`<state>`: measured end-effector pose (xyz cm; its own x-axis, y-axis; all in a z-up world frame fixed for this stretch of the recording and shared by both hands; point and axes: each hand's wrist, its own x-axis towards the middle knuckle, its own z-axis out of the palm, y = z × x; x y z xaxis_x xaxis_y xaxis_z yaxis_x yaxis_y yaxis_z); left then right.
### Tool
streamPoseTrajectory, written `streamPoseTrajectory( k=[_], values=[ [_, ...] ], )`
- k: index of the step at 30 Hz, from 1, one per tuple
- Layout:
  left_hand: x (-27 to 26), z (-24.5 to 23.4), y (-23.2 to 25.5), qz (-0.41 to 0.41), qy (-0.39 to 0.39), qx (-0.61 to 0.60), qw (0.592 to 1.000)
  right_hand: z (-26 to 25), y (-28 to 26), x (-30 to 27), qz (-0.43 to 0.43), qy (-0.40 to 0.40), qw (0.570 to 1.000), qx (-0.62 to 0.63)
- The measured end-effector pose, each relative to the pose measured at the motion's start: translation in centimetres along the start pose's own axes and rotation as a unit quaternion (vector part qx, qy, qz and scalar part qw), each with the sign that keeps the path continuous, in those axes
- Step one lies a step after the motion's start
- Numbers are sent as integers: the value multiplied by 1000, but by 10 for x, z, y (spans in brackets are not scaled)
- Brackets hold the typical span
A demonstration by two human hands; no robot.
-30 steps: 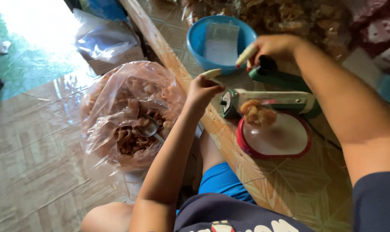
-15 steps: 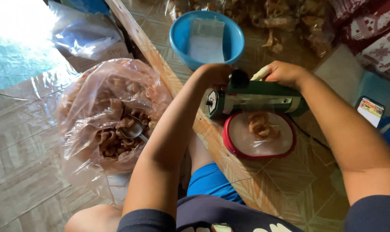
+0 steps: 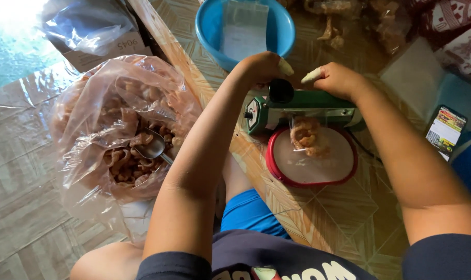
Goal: The person scoops fried snack pieces into small plastic bags, then places each bag into a heat sealer to close it.
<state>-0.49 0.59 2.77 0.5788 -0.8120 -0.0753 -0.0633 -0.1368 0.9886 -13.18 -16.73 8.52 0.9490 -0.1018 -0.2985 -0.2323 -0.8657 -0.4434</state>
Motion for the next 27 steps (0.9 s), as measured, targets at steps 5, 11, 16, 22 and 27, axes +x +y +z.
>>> streamPoseTrajectory(
  k=[5,11,16,22,27],
  values=[
    [-13,5,56,-118,-87,357,922,-3,-24,-17,64,28,997,12],
    [-48,54,90,-55,176,355,917,10,31,20,67,36,981,179],
    [-49,61,78,-55,201,387,898,8,11,-19,-111,220,968,-53],
    [-56,54,90,-79,197,339,916,29,-4,-121,-143,418,897,-11],
    [-58,52,94,-109,166,307,931,57,-7,-153,31,167,922,349]
  ],
)
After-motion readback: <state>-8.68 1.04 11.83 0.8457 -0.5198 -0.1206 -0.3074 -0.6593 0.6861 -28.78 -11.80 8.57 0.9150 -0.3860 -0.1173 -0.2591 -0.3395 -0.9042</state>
